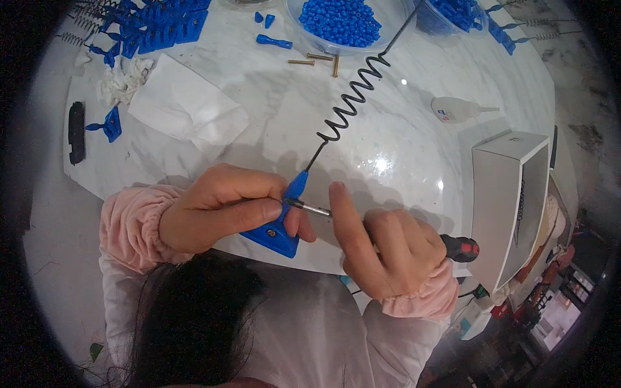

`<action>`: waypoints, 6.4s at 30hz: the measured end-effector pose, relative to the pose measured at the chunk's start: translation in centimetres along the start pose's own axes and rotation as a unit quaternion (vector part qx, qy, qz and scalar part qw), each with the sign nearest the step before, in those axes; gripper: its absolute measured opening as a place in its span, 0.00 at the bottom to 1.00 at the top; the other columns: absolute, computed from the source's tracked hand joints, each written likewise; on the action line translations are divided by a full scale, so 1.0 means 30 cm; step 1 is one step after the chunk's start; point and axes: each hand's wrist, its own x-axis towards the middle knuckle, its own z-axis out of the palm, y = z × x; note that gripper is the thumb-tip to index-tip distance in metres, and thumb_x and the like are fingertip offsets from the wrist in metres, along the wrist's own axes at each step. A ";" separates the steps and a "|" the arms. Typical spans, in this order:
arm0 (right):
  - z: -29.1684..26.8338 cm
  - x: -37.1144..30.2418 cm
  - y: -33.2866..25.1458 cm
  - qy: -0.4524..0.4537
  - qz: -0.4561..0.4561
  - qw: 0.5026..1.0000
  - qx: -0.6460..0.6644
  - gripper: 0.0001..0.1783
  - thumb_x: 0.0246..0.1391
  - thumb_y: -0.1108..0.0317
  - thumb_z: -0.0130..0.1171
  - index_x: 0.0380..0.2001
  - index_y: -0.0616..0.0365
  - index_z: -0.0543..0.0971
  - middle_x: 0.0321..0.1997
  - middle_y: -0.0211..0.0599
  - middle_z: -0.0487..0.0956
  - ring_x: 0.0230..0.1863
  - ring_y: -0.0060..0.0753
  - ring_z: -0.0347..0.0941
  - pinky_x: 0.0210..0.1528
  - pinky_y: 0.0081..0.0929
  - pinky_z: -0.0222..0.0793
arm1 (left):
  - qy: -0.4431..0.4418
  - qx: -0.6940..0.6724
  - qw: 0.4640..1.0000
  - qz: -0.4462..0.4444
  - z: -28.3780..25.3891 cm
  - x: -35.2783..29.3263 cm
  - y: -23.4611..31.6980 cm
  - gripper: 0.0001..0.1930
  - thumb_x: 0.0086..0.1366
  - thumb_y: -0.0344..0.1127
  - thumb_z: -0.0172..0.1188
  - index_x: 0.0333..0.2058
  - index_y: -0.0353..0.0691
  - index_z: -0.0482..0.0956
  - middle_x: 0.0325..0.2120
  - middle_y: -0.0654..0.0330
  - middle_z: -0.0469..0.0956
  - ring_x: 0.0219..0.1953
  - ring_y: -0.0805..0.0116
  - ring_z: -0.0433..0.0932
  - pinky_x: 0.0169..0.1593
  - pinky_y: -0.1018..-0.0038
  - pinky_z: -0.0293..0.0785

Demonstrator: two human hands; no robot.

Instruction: The person assembles small electronic components, including a metal spring, a small metal shaft, and blue plastic housings, by hand and with a screwdriver.

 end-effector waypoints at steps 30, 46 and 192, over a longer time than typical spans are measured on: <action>0.006 0.006 0.002 0.005 -0.018 1.000 0.020 0.28 0.27 0.75 0.57 0.41 0.59 0.83 0.17 0.24 0.58 0.14 0.16 0.57 0.13 0.15 0.52 | -0.020 -0.044 0.999 -0.008 -0.006 0.002 -0.008 0.13 0.71 0.33 0.42 0.34 0.30 0.73 0.37 0.49 0.79 0.44 0.66 0.77 0.49 0.74 0.70; 0.013 0.004 -0.012 -0.007 -0.015 1.000 0.016 0.27 0.28 0.75 0.56 0.40 0.58 0.83 0.18 0.24 0.58 0.14 0.17 0.58 0.14 0.15 0.53 | -0.016 -0.007 0.999 -0.031 -0.008 -0.001 -0.006 0.13 0.71 0.32 0.41 0.33 0.29 0.73 0.37 0.49 0.79 0.43 0.66 0.77 0.49 0.74 0.70; 0.017 -0.018 0.015 0.009 -0.043 0.998 0.049 0.26 0.28 0.72 0.55 0.38 0.61 0.82 0.17 0.25 0.59 0.14 0.18 0.59 0.14 0.17 0.55 | -0.074 -0.175 0.980 -0.052 0.001 -0.008 -0.043 0.15 0.72 0.39 0.43 0.36 0.31 0.73 0.33 0.55 0.77 0.38 0.71 0.75 0.46 0.76 0.69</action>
